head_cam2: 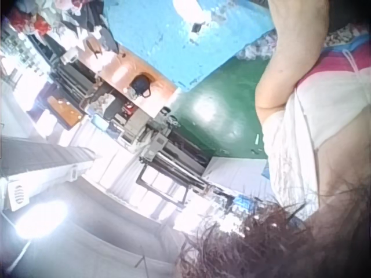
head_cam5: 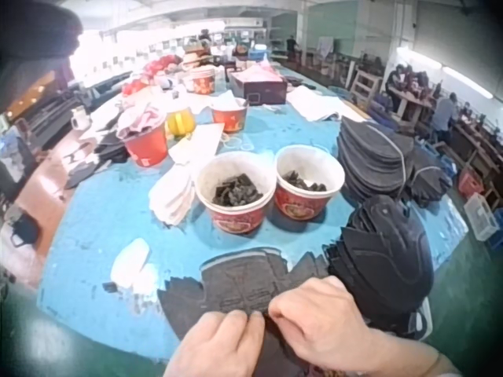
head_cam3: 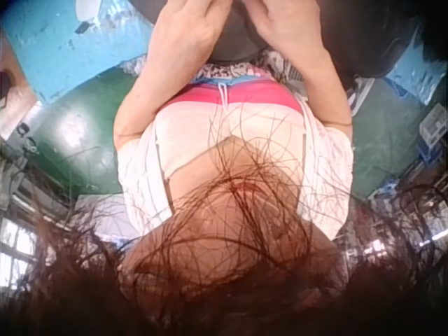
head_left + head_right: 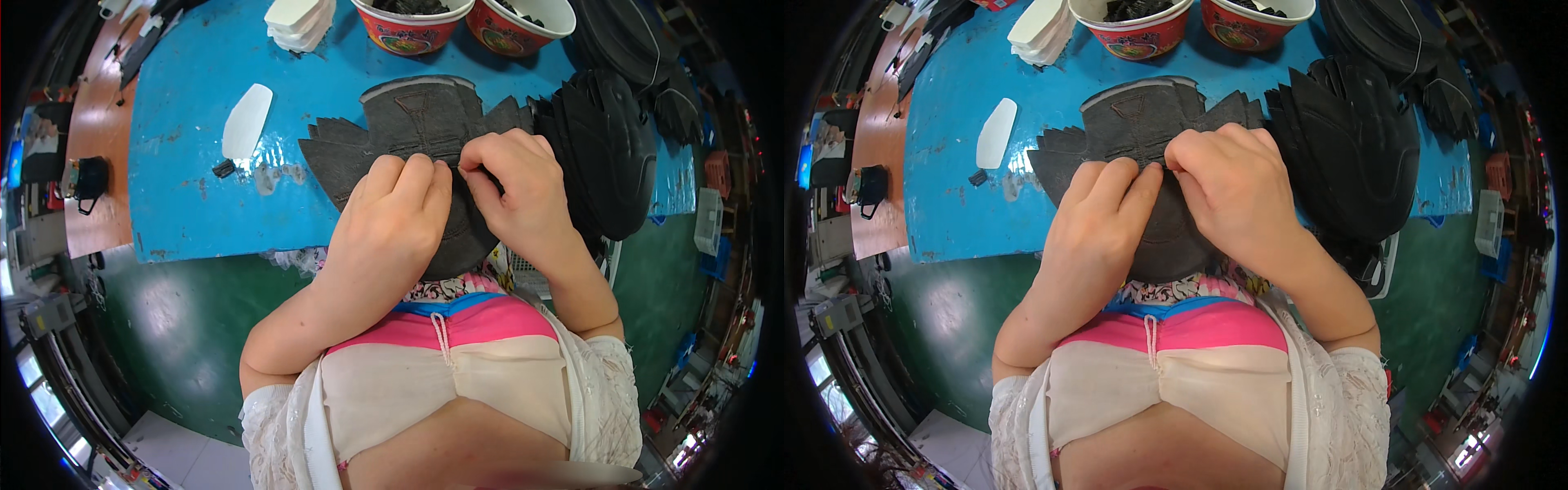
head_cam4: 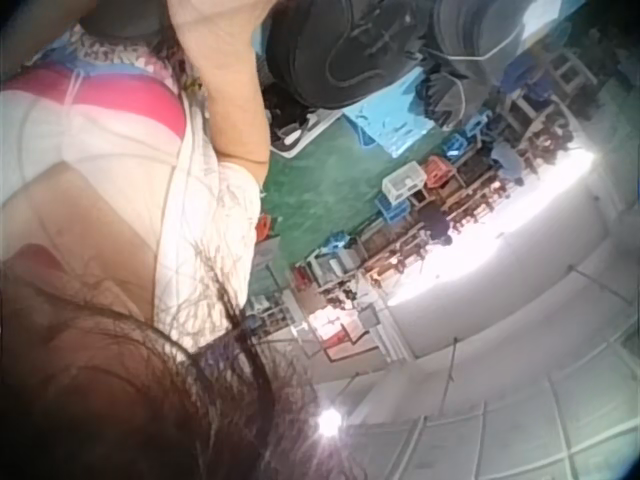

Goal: The person attaches small plastic inserts into the slots of shoe upper panels by hand, pressing them into place across multiple panels.

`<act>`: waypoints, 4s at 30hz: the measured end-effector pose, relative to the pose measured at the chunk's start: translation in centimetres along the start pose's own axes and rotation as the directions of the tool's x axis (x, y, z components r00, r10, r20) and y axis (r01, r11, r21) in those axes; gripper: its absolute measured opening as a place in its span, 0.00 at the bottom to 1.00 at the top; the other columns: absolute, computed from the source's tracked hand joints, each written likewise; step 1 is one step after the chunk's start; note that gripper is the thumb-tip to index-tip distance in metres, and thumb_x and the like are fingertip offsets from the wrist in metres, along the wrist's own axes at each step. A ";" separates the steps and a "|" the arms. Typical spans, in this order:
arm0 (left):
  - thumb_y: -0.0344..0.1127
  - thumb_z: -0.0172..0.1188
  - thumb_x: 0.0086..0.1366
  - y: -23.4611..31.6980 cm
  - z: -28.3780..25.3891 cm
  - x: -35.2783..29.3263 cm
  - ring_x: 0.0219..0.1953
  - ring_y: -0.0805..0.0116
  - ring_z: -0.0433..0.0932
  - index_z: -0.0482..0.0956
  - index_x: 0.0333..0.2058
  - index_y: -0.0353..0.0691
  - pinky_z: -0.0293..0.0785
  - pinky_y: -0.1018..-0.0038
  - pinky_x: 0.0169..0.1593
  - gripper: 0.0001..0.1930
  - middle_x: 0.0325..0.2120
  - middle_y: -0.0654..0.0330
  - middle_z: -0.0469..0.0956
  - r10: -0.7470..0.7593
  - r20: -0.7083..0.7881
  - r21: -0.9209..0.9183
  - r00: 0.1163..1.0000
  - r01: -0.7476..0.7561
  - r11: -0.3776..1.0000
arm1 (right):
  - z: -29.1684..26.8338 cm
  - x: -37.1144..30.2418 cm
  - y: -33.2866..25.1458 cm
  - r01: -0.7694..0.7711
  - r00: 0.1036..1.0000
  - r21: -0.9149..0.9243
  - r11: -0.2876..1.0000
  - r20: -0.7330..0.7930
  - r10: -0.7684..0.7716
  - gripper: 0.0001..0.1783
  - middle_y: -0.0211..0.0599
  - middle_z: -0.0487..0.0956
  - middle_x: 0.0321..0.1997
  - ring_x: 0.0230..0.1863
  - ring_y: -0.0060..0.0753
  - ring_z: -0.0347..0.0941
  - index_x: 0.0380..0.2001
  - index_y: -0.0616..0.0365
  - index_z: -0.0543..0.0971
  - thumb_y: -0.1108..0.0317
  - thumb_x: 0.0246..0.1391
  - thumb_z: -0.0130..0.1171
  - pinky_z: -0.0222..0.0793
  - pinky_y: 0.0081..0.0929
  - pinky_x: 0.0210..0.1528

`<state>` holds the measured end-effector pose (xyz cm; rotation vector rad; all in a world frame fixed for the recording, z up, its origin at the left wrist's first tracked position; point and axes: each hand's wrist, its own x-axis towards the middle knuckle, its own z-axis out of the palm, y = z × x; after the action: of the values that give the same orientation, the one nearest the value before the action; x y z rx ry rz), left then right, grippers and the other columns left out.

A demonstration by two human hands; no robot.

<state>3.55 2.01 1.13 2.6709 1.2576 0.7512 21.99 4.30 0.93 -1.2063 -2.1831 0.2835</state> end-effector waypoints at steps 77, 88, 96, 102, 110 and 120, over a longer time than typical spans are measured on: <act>0.25 0.57 0.49 -0.7 -0.6 -2.7 0.31 0.64 0.70 0.79 0.46 0.30 0.70 0.73 0.33 0.22 0.29 0.59 0.69 -0.144 -0.035 0.016 0.989 0.144 0.989 | 1.1 0.3 0.0 0.113 0.986 0.069 0.991 -0.127 -0.104 0.13 0.29 0.76 0.33 0.35 0.35 0.72 0.32 0.54 0.81 0.77 0.38 0.64 0.63 0.31 0.37; 0.26 0.57 0.48 -0.1 -0.7 -2.6 0.32 0.64 0.70 0.77 0.47 0.30 0.71 0.74 0.34 0.23 0.30 0.58 0.69 -0.174 -0.004 0.108 0.985 0.174 0.979 | 1.7 -0.1 0.2 0.177 0.984 0.052 0.983 -0.031 -0.176 0.14 0.28 0.75 0.35 0.37 0.35 0.71 0.32 0.53 0.82 0.79 0.36 0.63 0.62 0.32 0.39; 0.18 0.61 0.45 -0.2 -0.3 -3.2 0.33 0.60 0.75 0.79 0.45 0.36 0.74 0.70 0.37 0.23 0.34 0.57 0.74 -0.211 -0.087 0.030 0.974 0.214 0.976 | 1.1 0.2 -0.2 0.003 1.000 0.233 0.973 -0.017 0.001 0.17 0.33 0.75 0.36 0.36 0.36 0.71 0.33 0.56 0.82 0.84 0.36 0.59 0.65 0.30 0.38; 0.19 0.61 0.45 -0.1 -0.4 -3.1 0.34 0.61 0.74 0.80 0.45 0.37 0.74 0.70 0.37 0.24 0.34 0.58 0.74 -0.228 -0.069 0.032 0.971 0.230 0.973 | 1.4 0.1 -0.3 0.127 0.992 0.098 0.987 -0.018 -0.126 0.17 0.30 0.76 0.34 0.36 0.36 0.71 0.32 0.56 0.82 0.82 0.33 0.62 0.63 0.32 0.38; 0.27 0.58 0.49 -0.2 -0.5 -2.8 0.31 0.66 0.68 0.80 0.47 0.35 0.70 0.74 0.32 0.22 0.32 0.61 0.70 -0.184 -0.037 0.070 0.982 0.186 0.980 | 1.8 -0.2 0.0 0.170 0.984 0.043 0.984 -0.053 -0.168 0.18 0.29 0.76 0.34 0.36 0.35 0.71 0.32 0.54 0.83 0.81 0.32 0.63 0.63 0.31 0.37; 0.26 0.58 0.49 -0.3 -0.1 -3.0 0.32 0.65 0.68 0.78 0.48 0.32 0.70 0.73 0.33 0.24 0.34 0.60 0.70 -0.180 -0.036 0.048 0.983 0.182 0.982 | 1.4 0.1 0.0 0.192 0.981 0.008 0.981 0.026 -0.192 0.13 0.26 0.75 0.34 0.37 0.32 0.70 0.33 0.51 0.83 0.75 0.39 0.62 0.62 0.31 0.37</act>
<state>1.66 0.01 -0.04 2.5464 1.5222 0.7479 21.07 4.56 -0.13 -0.9842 -2.3005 0.2251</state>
